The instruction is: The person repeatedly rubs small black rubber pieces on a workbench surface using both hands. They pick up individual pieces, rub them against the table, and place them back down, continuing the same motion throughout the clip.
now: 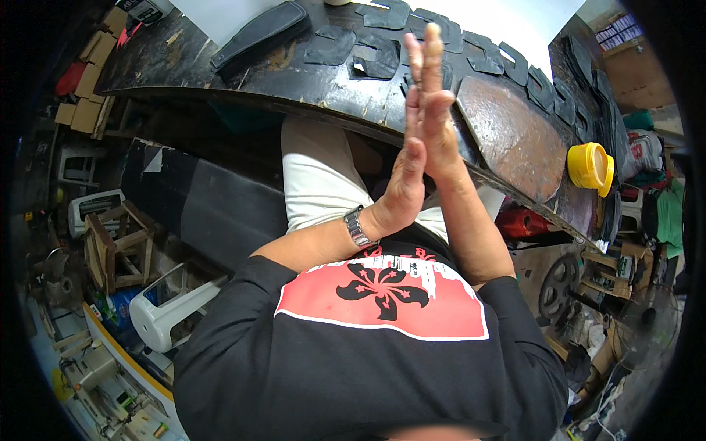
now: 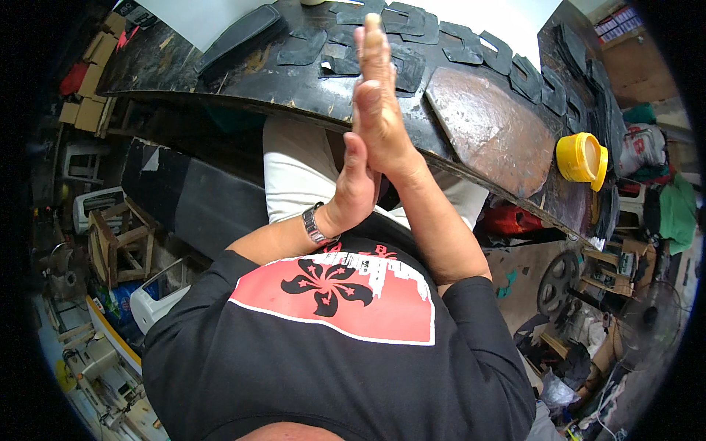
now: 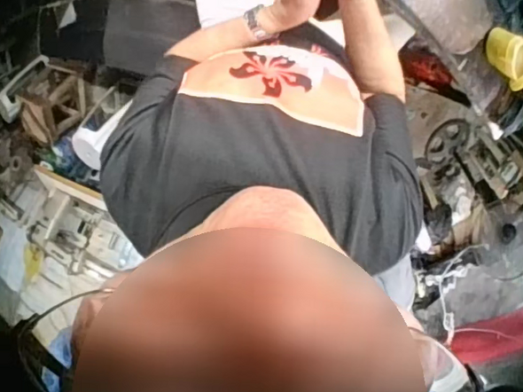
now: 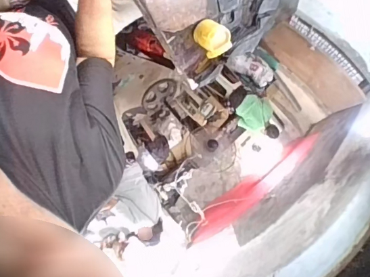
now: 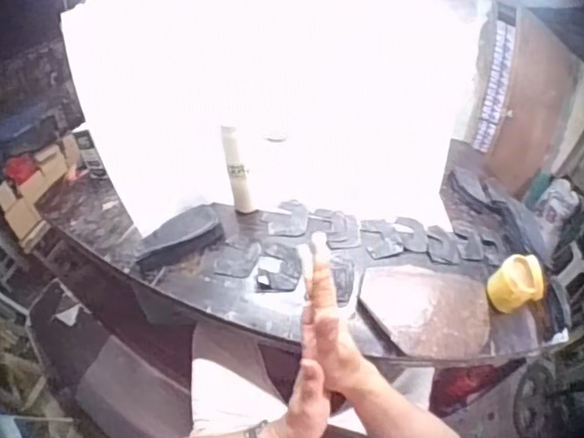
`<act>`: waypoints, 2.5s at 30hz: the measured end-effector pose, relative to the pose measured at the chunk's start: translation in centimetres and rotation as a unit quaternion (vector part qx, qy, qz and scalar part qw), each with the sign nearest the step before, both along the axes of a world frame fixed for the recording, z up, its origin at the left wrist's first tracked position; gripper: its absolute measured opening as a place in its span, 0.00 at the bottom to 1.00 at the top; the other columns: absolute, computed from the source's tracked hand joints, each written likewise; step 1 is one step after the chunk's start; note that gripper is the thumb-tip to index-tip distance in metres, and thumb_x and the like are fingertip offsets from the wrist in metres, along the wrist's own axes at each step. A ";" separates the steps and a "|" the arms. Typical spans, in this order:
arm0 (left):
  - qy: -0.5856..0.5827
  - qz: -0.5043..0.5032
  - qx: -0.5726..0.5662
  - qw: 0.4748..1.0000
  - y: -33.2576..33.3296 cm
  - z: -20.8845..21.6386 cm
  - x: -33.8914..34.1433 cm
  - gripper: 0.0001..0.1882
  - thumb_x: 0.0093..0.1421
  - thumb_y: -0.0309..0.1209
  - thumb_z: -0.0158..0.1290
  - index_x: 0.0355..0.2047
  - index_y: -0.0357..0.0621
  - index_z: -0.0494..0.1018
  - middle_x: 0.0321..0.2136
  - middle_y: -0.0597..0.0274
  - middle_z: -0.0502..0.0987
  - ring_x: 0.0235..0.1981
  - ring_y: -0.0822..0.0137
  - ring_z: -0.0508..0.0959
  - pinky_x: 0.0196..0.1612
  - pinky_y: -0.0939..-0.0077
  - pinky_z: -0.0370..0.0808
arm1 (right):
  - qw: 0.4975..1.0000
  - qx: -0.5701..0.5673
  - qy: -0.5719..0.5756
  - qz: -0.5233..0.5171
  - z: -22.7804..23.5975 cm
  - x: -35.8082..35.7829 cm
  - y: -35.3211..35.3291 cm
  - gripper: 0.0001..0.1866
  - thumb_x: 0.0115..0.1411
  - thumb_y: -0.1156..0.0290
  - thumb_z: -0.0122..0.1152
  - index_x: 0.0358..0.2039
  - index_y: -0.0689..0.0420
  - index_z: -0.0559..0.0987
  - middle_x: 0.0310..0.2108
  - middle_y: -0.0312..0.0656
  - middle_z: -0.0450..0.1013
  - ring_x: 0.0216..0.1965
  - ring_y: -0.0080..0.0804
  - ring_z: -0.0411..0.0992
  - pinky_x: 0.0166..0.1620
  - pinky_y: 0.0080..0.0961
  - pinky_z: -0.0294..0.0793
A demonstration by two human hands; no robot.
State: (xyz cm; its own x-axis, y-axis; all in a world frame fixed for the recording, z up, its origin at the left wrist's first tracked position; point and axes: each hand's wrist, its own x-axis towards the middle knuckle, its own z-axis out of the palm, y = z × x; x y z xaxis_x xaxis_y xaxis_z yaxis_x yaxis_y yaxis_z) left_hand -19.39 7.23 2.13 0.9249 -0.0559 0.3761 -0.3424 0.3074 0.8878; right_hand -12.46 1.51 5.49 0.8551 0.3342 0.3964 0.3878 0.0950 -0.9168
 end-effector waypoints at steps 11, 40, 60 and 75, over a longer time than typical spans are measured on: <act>0.024 0.102 -0.172 0.980 3.2 1.5 0.5 0.40 0.74 0.59 0.21 0.76 0.47 0.34 0.76 0.59 0.38 0.75 0.63 0.43 0.74 0.64 0.41 | 0.985 0.038 -0.077 0.148 -0.4 -1.5 3.1 0.48 0.70 0.35 0.31 0.75 0.63 0.42 0.77 0.52 0.37 0.77 0.48 0.35 0.74 0.39 0.32; 0.132 0.003 -0.245 0.961 8.1 0.4 2.5 0.54 0.65 0.73 0.24 0.75 0.43 0.34 0.74 0.45 0.48 0.75 0.55 0.48 0.74 0.62 0.47 | 0.973 -0.099 -0.184 0.095 -3.4 -5.4 4.2 0.52 0.65 0.29 0.39 0.75 0.56 0.47 0.75 0.59 0.43 0.76 0.60 0.37 0.72 0.57 0.28; 0.136 -0.001 -0.169 0.976 4.2 -0.1 0.0 0.39 0.75 0.58 0.23 0.75 0.42 0.42 0.76 0.57 0.43 0.75 0.64 0.44 0.74 0.70 0.41 | 0.990 -0.004 -0.113 0.082 -1.9 -0.7 3.4 0.53 0.68 0.30 0.34 0.75 0.57 0.33 0.78 0.47 0.29 0.78 0.44 0.32 0.75 0.43 0.32; -0.044 0.083 -0.188 0.978 5.1 1.8 2.6 0.38 0.74 0.52 0.34 0.75 0.47 0.38 0.75 0.49 0.41 0.76 0.52 0.44 0.76 0.54 0.42 | 0.958 -0.158 -0.229 0.073 -0.4 -5.5 1.5 0.58 0.59 0.20 0.31 0.76 0.52 0.45 0.77 0.51 0.31 0.77 0.51 0.22 0.68 0.62 0.15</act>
State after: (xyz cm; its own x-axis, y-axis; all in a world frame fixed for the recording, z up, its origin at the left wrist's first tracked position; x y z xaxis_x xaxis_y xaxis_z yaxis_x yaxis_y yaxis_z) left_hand -16.80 12.37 3.96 0.8723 0.2504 0.4199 -0.4858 0.5400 0.6873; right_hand -17.94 2.98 5.06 0.5502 0.6021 0.5787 0.7605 -0.0751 -0.6450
